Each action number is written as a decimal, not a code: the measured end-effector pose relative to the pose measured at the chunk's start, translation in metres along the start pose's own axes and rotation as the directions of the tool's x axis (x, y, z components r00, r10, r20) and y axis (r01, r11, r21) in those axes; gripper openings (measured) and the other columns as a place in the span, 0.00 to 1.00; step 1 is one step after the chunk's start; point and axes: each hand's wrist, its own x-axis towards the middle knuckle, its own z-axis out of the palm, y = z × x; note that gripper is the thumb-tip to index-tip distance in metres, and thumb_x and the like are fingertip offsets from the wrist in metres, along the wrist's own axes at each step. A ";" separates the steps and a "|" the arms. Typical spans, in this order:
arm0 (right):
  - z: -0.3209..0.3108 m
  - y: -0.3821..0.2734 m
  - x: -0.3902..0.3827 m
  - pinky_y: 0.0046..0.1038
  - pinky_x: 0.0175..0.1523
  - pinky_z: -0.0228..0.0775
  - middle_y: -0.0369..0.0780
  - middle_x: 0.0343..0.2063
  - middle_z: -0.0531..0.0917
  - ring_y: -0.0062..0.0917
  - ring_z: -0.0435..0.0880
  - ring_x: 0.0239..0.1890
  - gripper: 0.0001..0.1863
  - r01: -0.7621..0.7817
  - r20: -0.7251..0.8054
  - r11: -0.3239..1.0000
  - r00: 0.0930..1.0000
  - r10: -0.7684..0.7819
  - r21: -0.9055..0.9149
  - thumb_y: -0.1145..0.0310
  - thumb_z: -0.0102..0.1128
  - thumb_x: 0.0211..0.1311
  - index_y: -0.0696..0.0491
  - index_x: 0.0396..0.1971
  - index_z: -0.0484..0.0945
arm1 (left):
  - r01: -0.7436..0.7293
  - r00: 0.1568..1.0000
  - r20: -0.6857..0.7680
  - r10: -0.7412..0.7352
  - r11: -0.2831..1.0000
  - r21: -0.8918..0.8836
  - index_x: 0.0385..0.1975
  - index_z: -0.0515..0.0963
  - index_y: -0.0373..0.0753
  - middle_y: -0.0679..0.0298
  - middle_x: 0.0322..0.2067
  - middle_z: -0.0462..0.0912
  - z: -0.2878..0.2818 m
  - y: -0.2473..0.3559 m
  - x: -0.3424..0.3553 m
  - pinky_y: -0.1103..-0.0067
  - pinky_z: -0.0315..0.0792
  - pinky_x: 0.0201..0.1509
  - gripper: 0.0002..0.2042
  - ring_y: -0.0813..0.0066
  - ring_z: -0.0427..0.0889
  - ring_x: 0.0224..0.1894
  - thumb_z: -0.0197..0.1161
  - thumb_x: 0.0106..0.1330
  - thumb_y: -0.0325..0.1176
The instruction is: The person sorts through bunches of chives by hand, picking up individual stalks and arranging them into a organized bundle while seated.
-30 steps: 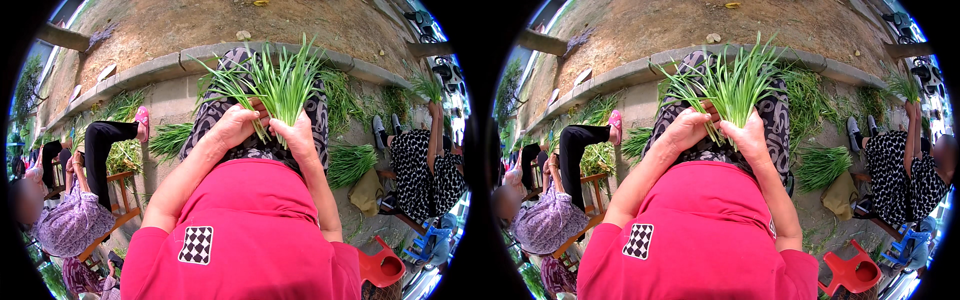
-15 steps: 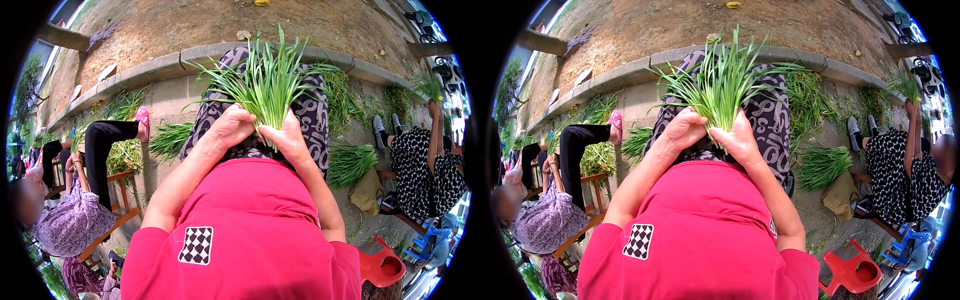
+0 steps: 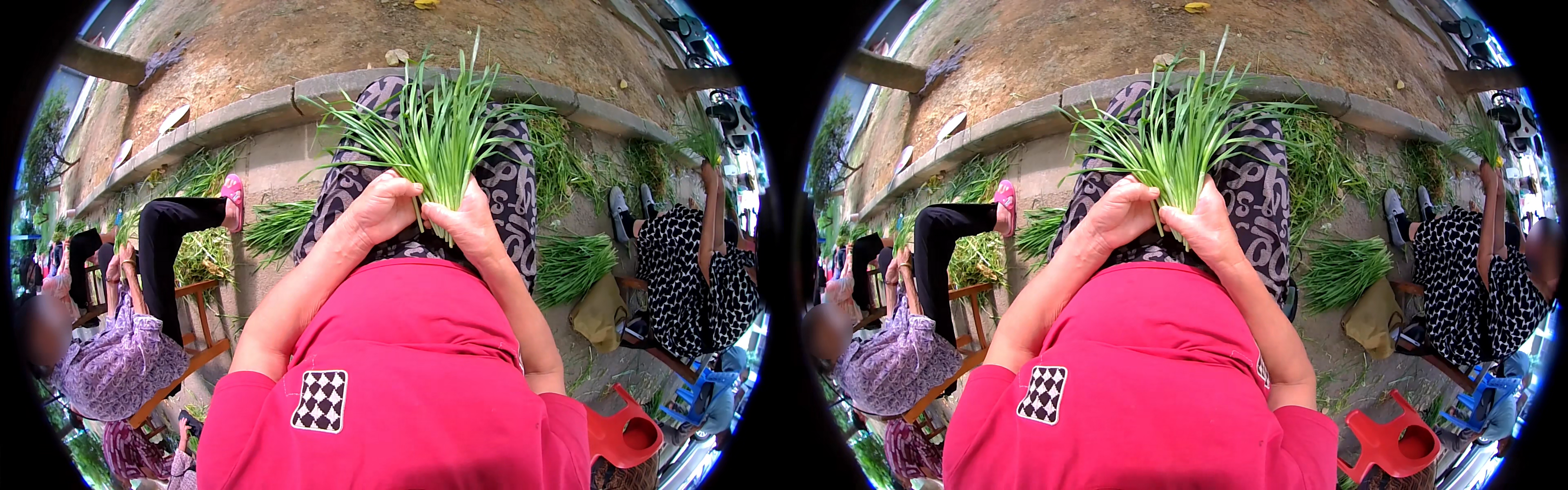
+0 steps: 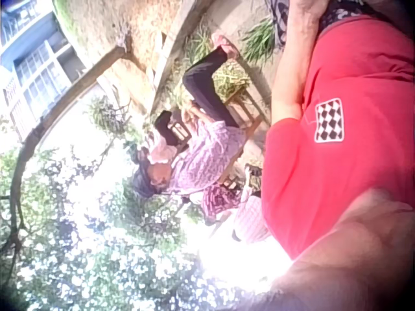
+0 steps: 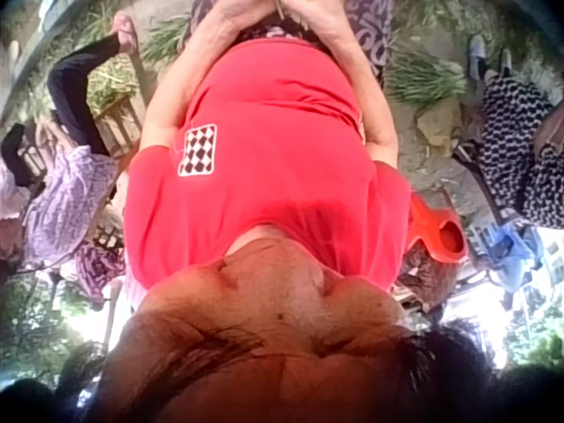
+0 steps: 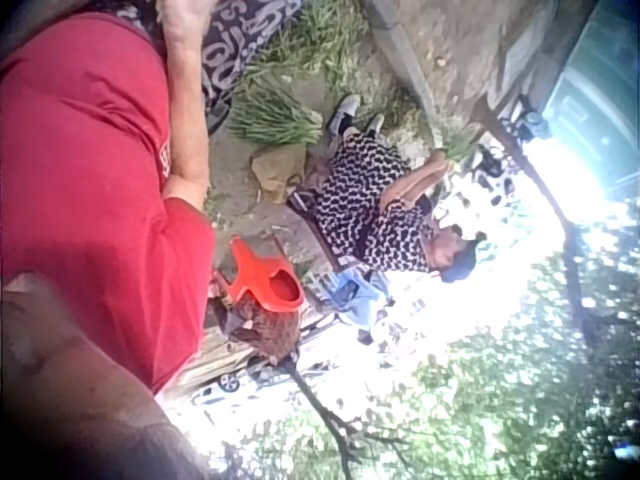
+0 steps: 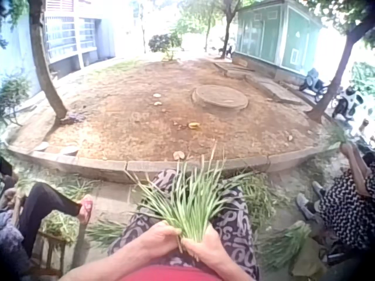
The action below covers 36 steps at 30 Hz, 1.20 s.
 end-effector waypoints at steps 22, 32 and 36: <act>-0.014 -0.036 -0.028 0.20 0.27 0.71 0.39 0.32 0.77 0.19 0.77 0.24 0.28 -0.269 0.342 0.963 0.907 0.246 0.021 0.76 0.65 0.49 0.57 0.50 0.64 | -0.012 0.999 -0.036 0.008 0.995 -0.100 0.54 0.71 0.38 0.59 0.50 0.79 0.019 0.016 -0.007 0.65 0.67 0.62 0.23 0.66 0.76 0.53 0.65 0.62 0.41; -0.006 -0.064 -0.028 0.41 0.43 0.70 0.55 0.31 0.76 0.53 0.76 0.40 0.21 0.335 0.597 0.732 0.793 0.121 -0.594 0.74 0.56 0.49 0.62 0.42 0.61 | -0.490 0.870 -0.085 0.486 0.830 -0.268 0.58 0.68 0.34 0.55 0.47 0.78 -0.024 0.109 -0.030 0.66 0.74 0.58 0.22 0.62 0.78 0.50 0.57 0.62 0.25; -0.009 -0.066 -0.017 0.47 0.39 0.68 0.54 0.28 0.76 0.54 0.76 0.36 0.15 0.458 0.578 0.512 0.810 0.098 -0.727 0.79 0.50 0.50 0.60 0.39 0.61 | -0.580 0.813 -0.141 0.565 0.768 -0.270 0.54 0.71 0.33 0.55 0.47 0.79 -0.077 0.144 -0.059 0.63 0.76 0.55 0.18 0.62 0.81 0.47 0.57 0.64 0.27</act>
